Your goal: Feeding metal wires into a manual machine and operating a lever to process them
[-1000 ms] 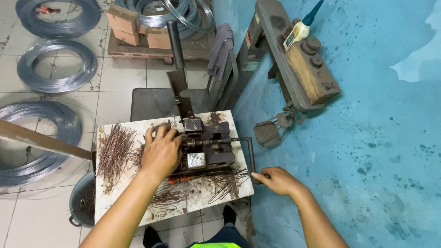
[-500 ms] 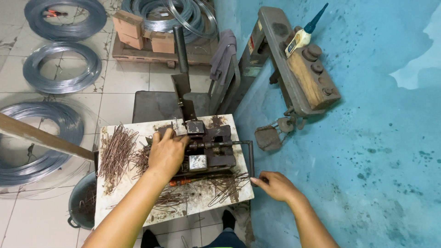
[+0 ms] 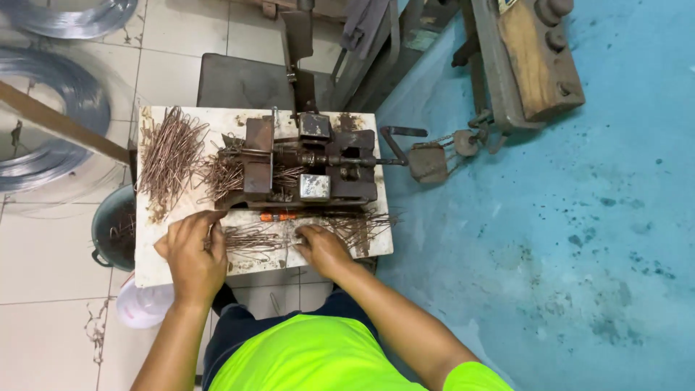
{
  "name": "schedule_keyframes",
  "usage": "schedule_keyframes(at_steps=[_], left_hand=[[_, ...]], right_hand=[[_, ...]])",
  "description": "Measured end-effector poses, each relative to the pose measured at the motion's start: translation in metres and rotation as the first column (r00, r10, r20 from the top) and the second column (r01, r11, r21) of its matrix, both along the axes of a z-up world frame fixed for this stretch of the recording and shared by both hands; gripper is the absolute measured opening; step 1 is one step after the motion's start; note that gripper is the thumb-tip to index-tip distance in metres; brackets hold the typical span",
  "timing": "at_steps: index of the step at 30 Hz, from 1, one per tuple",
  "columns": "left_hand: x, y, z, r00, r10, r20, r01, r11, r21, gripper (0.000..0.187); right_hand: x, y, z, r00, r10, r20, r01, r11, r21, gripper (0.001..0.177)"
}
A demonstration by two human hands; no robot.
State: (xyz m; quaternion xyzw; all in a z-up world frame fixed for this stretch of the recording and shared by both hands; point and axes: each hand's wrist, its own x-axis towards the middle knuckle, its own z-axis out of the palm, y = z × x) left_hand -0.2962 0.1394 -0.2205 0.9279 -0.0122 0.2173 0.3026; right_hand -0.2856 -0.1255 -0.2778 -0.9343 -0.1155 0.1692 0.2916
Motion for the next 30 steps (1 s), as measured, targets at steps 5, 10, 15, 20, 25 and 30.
schedule_keyframes(at_steps=[5, 10, 15, 20, 25, 30], left_hand=[[-0.052, 0.012, -0.033, 0.991, 0.081, -0.105, -0.08, 0.997, 0.015, 0.024], [-0.08, 0.017, -0.065, 0.98, 0.122, -0.157, -0.119, 0.992, 0.03, 0.023], [-0.083, 0.011, -0.072, 0.958, 0.112, -0.265, -0.109, 0.994, 0.026, 0.02], [-0.079, 0.015, -0.064, 0.954, 0.091, -0.287, -0.086, 0.996, 0.03, 0.019], [-0.077, 0.021, -0.09, 0.944, 0.095, -0.317, -0.077, 0.995, 0.067, 0.019], [-0.063, 0.011, -0.094, 0.955, 0.065, -0.29, -0.045, 0.996, 0.073, 0.018]], right_hand=[[0.01, 0.025, -0.021, 0.996, 0.085, -0.029, -0.088, 0.986, -0.14, 0.033], [0.019, 0.051, -0.005, 0.985, 0.161, -0.059, -0.168, 0.974, -0.149, 0.037], [0.021, 0.077, 0.013, 0.963, 0.27, -0.023, -0.27, 0.96, -0.068, 0.036], [0.027, 0.081, -0.037, 0.961, 0.272, 0.041, -0.267, 0.959, -0.091, 0.023], [0.031, 0.066, -0.015, 0.966, 0.259, -0.02, -0.26, 0.963, -0.071, 0.022], [0.027, 0.052, 0.002, 0.956, 0.283, 0.081, -0.266, 0.948, -0.172, 0.024]])
